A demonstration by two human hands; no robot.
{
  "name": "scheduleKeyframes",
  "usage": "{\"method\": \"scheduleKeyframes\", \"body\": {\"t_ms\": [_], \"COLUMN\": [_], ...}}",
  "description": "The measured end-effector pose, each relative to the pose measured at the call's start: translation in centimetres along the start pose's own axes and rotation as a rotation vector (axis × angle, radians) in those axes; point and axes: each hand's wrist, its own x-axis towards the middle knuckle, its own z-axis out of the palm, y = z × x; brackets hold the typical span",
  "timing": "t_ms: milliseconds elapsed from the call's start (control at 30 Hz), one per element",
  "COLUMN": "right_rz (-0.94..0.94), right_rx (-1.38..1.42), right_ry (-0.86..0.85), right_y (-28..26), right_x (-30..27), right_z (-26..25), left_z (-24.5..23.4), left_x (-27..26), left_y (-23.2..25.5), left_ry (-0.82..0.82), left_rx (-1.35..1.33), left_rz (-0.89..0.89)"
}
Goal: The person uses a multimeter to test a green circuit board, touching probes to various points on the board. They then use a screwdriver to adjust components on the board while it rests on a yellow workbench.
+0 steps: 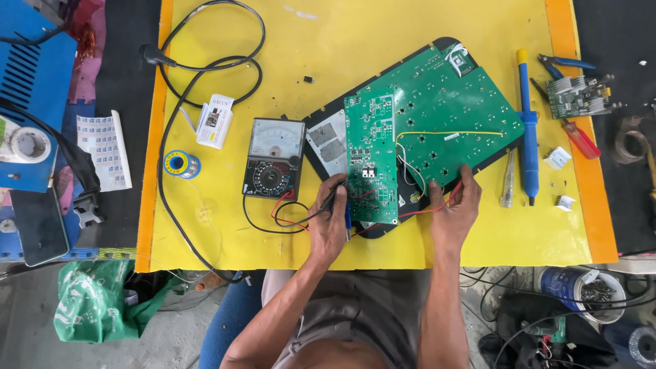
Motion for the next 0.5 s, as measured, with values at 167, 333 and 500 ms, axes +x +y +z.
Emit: {"method": "scheduleKeyframes", "body": {"t_ms": [167,333,500], "right_rz": [-0.039,-0.059,-0.099], "right_rx": [0.055,-0.025,-0.042], "right_ry": [-0.029,-0.033,-0.089], "right_y": [-0.3,-0.2,-0.1], "right_x": [2.7,5.4,9.0], "right_z": [0.3,1.3,2.0], "left_z": [1.2,2.8,4.8], "left_x": [-0.7,-1.3,-1.8], "left_y": [-0.9,-1.5,-1.2], "left_ry": [0.042,0.099,0.134], "left_rx": [-0.011,-0.011,-0.006], "left_rz": [0.001,0.039,0.045]}}
